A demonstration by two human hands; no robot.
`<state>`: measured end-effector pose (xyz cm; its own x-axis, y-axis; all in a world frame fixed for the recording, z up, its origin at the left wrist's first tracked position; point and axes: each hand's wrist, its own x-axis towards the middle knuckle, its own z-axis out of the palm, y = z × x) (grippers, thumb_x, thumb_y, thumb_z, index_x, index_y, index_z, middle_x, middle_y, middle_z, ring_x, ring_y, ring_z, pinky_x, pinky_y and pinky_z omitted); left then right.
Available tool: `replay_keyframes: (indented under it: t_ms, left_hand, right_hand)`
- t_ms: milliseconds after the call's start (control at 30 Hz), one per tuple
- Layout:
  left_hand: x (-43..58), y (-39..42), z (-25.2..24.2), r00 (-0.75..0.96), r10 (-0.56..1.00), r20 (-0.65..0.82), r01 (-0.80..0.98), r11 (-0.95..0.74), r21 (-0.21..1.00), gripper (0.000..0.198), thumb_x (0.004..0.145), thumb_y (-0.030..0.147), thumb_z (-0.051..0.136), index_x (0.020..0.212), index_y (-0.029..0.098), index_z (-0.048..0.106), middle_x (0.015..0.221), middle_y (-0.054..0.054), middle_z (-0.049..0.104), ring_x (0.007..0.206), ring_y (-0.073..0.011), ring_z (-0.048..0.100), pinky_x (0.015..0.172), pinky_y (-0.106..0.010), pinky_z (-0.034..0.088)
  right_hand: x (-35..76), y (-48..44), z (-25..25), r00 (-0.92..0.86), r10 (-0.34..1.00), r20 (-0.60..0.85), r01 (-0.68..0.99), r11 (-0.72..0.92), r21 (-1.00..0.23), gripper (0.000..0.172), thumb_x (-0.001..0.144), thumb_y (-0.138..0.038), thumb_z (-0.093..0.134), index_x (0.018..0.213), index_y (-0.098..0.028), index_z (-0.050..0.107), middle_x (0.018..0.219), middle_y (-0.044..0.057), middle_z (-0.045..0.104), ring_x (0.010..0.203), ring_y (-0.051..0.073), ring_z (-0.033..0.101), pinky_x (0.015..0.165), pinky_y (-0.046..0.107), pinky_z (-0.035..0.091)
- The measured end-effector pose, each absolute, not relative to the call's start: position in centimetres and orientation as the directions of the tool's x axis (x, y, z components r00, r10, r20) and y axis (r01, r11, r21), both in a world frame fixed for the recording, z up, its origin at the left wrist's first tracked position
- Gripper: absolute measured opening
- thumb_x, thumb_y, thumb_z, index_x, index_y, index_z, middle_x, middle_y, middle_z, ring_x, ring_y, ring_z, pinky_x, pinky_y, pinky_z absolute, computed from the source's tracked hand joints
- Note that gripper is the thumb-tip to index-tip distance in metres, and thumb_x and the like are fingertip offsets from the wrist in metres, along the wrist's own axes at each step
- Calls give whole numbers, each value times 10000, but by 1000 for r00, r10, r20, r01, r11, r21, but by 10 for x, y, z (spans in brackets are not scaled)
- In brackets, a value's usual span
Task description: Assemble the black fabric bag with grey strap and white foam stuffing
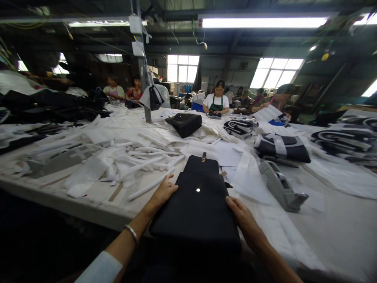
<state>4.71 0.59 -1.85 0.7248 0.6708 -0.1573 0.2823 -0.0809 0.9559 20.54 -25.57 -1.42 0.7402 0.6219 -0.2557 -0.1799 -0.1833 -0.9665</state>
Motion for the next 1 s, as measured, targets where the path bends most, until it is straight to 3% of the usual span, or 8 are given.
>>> replay_keyframes:
  t_ms: [133,233,333,433,600,733,833,1000]
  left_hand:
    - [-13,2,-16,664,747,22,130,-144,981,548,816,449,552,1276,160,479,854,-13,616,778,-183,657,765,-325,542]
    - [-67,-19,-24,660,740,130,234,-367,900,339,856,400,533,1136,228,617,1001,-56,684,977,-235,657,944,-403,506]
    - [-91,-43,-39,701,690,182,225,-456,861,450,806,367,646,1245,280,592,1286,-74,624,1172,-266,591,1046,-410,452]
    - [-80,-56,-54,605,786,127,185,-294,938,582,742,403,719,1279,241,563,1338,-111,591,1225,-302,563,1064,-435,438]
    - [-51,-50,-59,523,844,-120,-12,148,989,544,640,426,823,1077,177,615,1149,-130,682,1093,-316,645,907,-382,546]
    - [-39,-54,-36,483,844,-235,-291,408,865,581,685,278,830,1188,235,542,1251,-90,636,1113,-253,646,905,-336,561]
    - [-22,-64,-19,582,779,-233,-412,530,741,599,708,233,819,1232,223,529,1270,-108,626,1164,-259,618,975,-369,533]
    - [28,-73,23,684,727,-56,-496,520,696,528,708,255,822,1181,244,588,1224,-66,658,1175,-259,602,970,-408,526]
  right_hand:
    - [193,-324,-33,740,644,-195,-59,-226,-972,539,779,-597,637,1131,-190,668,1048,107,729,956,282,697,831,349,576]
    - [182,-357,-49,689,722,-58,226,-291,-930,515,741,-416,725,1230,-272,650,1263,84,652,1129,299,635,954,354,537]
    - [172,-348,-51,595,796,112,480,-239,-844,526,737,-326,715,1256,-287,642,1357,70,584,1246,291,552,1053,353,458]
    - [167,-317,-43,548,816,182,550,-188,-814,391,785,-290,621,1167,-257,702,1316,91,607,1204,271,584,1009,327,489]
    - [167,-297,-35,586,789,184,469,-145,-871,332,757,-306,640,1064,-258,755,1198,72,689,1103,289,645,907,314,542]
    - [171,-294,-47,754,657,20,216,-219,-951,330,661,-436,743,888,-202,797,830,45,764,839,311,705,720,325,587]
    - [177,-283,-50,846,532,-49,18,-121,-993,399,564,-484,827,806,-169,795,706,34,741,754,306,695,674,346,582]
    - [167,-250,-21,828,557,-65,-206,193,-959,464,501,-424,913,873,-177,789,838,52,762,832,310,699,889,494,546]
